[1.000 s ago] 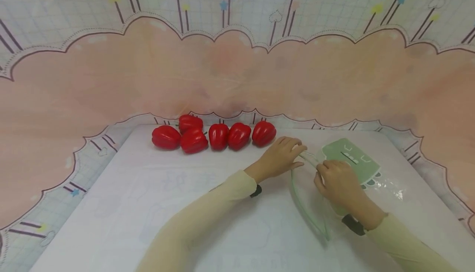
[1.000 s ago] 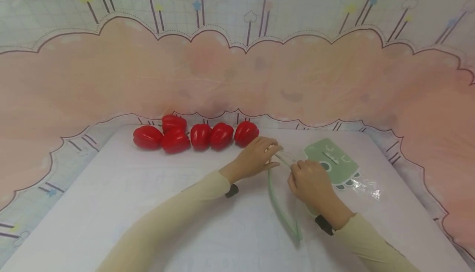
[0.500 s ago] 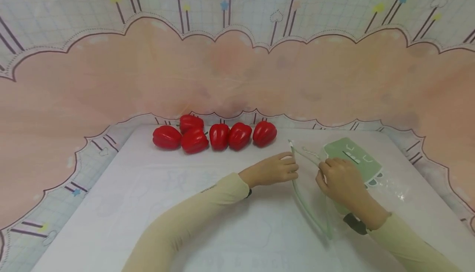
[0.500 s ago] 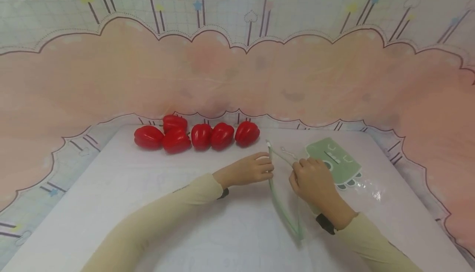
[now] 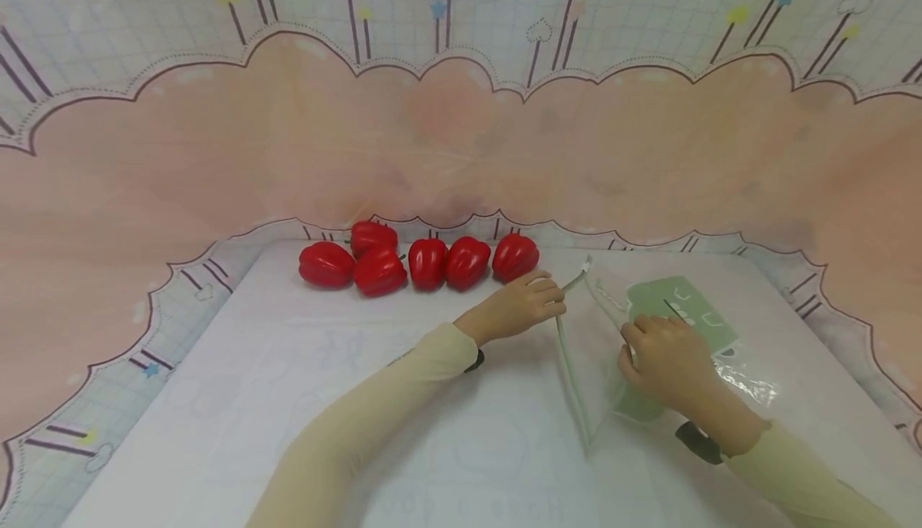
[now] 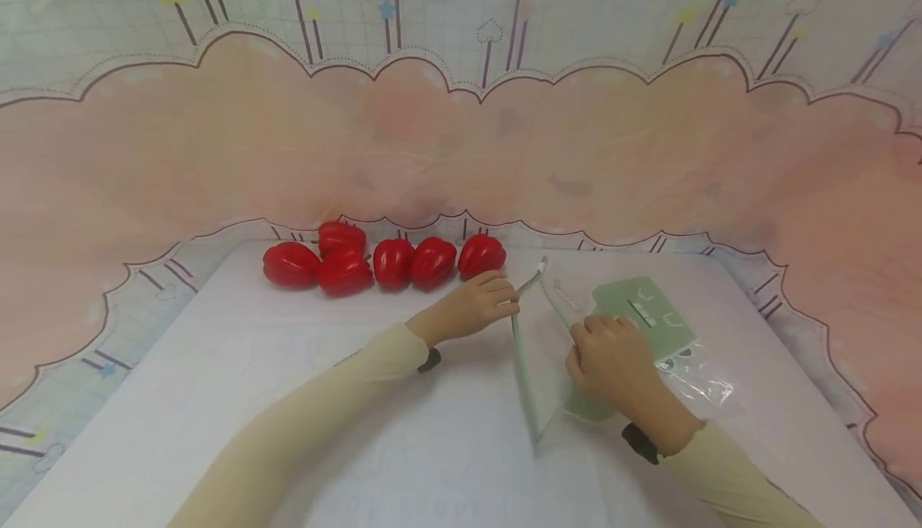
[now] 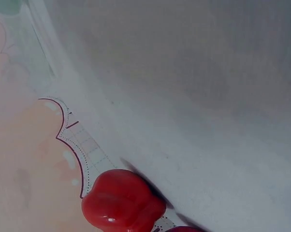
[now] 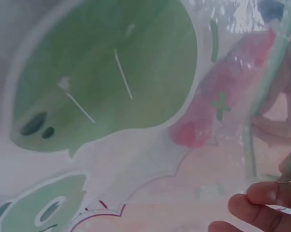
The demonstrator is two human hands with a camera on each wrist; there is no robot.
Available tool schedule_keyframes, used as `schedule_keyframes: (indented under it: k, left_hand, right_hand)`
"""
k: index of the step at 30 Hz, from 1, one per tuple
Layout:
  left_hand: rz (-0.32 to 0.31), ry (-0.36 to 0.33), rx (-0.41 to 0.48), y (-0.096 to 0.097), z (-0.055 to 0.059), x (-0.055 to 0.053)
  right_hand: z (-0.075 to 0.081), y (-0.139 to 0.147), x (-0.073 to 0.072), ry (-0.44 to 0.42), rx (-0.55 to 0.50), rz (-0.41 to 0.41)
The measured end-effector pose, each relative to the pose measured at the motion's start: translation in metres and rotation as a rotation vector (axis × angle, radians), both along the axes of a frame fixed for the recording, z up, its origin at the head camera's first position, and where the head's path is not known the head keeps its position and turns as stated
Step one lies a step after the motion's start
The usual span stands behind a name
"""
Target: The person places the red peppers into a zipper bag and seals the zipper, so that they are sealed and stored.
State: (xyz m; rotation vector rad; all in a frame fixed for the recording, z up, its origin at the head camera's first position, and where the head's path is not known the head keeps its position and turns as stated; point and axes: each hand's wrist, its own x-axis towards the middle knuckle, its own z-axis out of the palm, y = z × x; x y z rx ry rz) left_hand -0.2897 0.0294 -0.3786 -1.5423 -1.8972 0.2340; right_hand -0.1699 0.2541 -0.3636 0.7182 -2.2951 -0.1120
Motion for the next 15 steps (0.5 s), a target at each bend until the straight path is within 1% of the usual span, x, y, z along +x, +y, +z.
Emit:
schedule_keyframes:
  k: [4,6,8,10,12,15]
  left_hand:
    - [0.01,-0.008,-0.001,0.0013,-0.0006,-0.0034]
    - [0.025,-0.015,-0.021,0.0019,-0.0015,-0.0044]
    - [0.046,-0.028,-0.056,0.0024,-0.0033,-0.0048]
    - [0.061,-0.034,-0.093,0.0026,-0.0047,-0.0032]
    - [0.067,-0.038,-0.126,0.0034,-0.0063,-0.0005]
    - [0.061,-0.016,-0.148,0.0062,-0.0097,0.0043]
  right_hand:
    - [-0.0053,-0.0019,0.001,-0.039,0.037,-0.03]
    - [-0.0069,-0.0032,0.002,-0.064,0.039,-0.043]
    - [-0.0076,-0.0045,0.0024,-0.071,0.026,-0.042]
    - [-0.007,-0.0056,0.0017,-0.047,0.011,-0.029]
    - [-0.0048,-0.0063,0.0001,-0.002,-0.004,-0.007]
    - [0.0009,-0.0067,-0.0023,0.051,-0.012,0.016]
